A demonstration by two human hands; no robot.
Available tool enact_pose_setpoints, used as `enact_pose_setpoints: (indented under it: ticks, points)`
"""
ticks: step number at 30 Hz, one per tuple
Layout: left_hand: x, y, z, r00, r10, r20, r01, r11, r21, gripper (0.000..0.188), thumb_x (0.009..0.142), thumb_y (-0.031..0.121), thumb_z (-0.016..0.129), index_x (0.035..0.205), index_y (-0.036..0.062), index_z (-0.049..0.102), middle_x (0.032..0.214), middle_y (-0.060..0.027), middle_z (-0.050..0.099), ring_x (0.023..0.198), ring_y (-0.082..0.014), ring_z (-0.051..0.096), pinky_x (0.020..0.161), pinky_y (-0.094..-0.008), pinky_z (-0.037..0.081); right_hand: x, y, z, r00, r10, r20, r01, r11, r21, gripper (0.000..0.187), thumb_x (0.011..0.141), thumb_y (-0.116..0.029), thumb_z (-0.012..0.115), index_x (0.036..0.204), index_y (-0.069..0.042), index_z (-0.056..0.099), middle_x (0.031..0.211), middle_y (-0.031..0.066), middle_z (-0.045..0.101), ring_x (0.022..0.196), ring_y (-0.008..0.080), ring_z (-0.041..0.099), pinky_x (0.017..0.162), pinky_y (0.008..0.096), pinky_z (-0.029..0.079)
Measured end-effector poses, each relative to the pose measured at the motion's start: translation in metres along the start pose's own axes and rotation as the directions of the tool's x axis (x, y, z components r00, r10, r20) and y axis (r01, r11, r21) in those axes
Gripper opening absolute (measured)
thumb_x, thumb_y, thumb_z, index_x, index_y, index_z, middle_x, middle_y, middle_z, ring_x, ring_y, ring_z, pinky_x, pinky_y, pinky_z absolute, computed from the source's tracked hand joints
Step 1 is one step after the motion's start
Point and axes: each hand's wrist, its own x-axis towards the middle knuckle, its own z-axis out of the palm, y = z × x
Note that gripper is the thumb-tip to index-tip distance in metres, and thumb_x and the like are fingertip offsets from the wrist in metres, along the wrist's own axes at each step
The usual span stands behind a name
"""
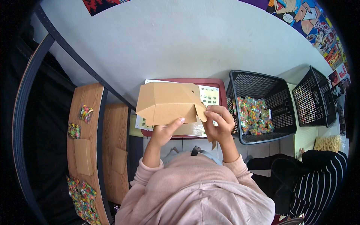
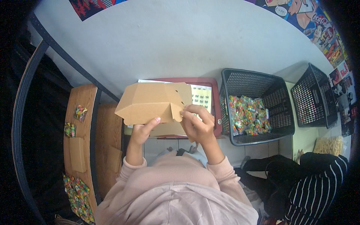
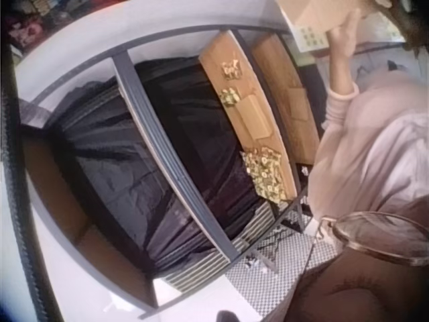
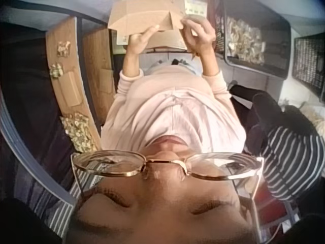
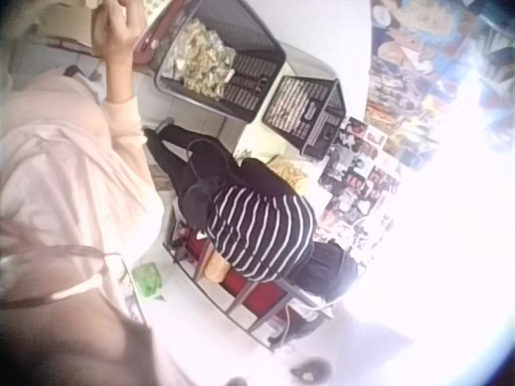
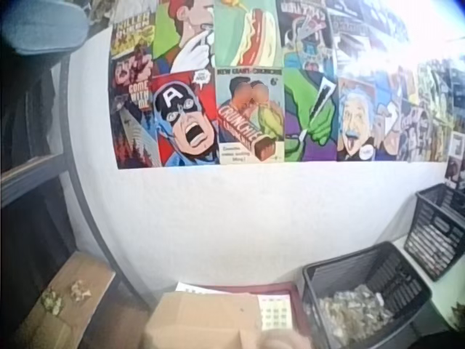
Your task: The person folds a flat piece of cardboard into a small rectangular box. They then place a small bag of colorful candies into the box and close the lid. Finally, they place the completed box onto a wooden shelf.
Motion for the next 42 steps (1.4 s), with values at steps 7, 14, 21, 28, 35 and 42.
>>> enact_pose_setpoints:
  ticks: [7,14,21,28,35,42]
  points:
    - [0.007,0.005,0.010,0.995,0.099,0.008,-0.100,0.995,0.024,0.027,0.078,0.005,0.060,0.104,-0.0023,0.052,0.098,-0.0063,0.057,0.088,-0.0130,0.054,0.077,-0.0255,0.044,0.010,-0.001,-0.003,0.992,-0.089,0.092,0.088,0.996,0.018,0.037,0.054,0.006,0.060,0.089,-0.006,0.063,0.077,0.0076,0.057,0.068,0.0208,0.058,0.056,0.0292,0.047]
    - [0.002,0.014,0.008,0.986,0.066,0.154,-0.081,0.992,0.092,0.031,0.077,0.005,0.062,0.105,-0.0029,0.051,0.101,-0.0073,0.057,0.092,-0.0136,0.054,0.078,-0.0257,0.044,0.034,-0.011,-0.016,0.852,0.114,0.511,-0.243,0.951,0.192,0.030,0.064,-0.015,0.064,0.093,-0.005,0.062,0.101,0.0133,0.050,0.072,0.0217,0.051,0.063,0.0297,0.044]
    - [-0.001,0.008,0.001,0.991,-0.004,0.133,0.003,1.000,0.011,0.037,0.076,0.005,0.063,0.108,-0.0019,0.048,0.103,-0.0073,0.055,0.094,-0.0136,0.053,0.080,-0.0272,0.043,0.044,0.003,-0.022,0.650,0.076,0.756,-0.451,0.839,0.304,0.016,0.071,-0.014,0.065,0.078,-0.003,0.056,0.104,0.0100,0.044,0.075,0.0158,0.048,0.062,0.0249,0.042]
    - [-0.008,0.006,0.007,0.999,0.006,0.039,-0.014,0.979,0.202,0.031,0.075,0.006,0.065,0.103,-0.0006,0.054,0.096,-0.0058,0.059,0.088,-0.0134,0.055,0.075,-0.0263,0.045,0.029,-0.002,-0.004,0.637,0.274,0.720,-0.604,0.758,0.246,0.013,0.079,-0.009,0.058,0.081,-0.001,0.048,0.101,0.0081,0.041,0.077,0.0125,0.046,0.059,0.0233,0.042]
    - [-0.018,0.000,0.014,0.998,0.038,-0.059,-0.028,0.987,0.156,0.031,0.075,0.005,0.064,0.104,-0.0018,0.053,0.095,-0.0059,0.060,0.079,-0.0108,0.058,0.062,-0.0217,0.050,0.023,-0.016,0.002,0.702,0.309,0.642,-0.519,0.839,0.165,0.018,0.079,-0.007,0.055,0.088,0.002,0.043,0.098,0.0129,0.042,0.077,0.0210,0.050,0.067,0.0299,0.043]
    - [-0.019,0.001,0.013,0.994,0.065,-0.084,-0.052,0.987,0.151,0.031,0.075,0.005,0.065,0.103,-0.0023,0.053,0.094,-0.0069,0.059,0.078,-0.0108,0.058,0.061,-0.0217,0.051,0.027,-0.021,0.003,0.698,0.296,0.652,-0.493,0.859,0.138,0.020,0.076,-0.005,0.057,0.088,0.002,0.042,0.097,0.0134,0.042,0.075,0.0224,0.050,0.066,0.0308,0.044]
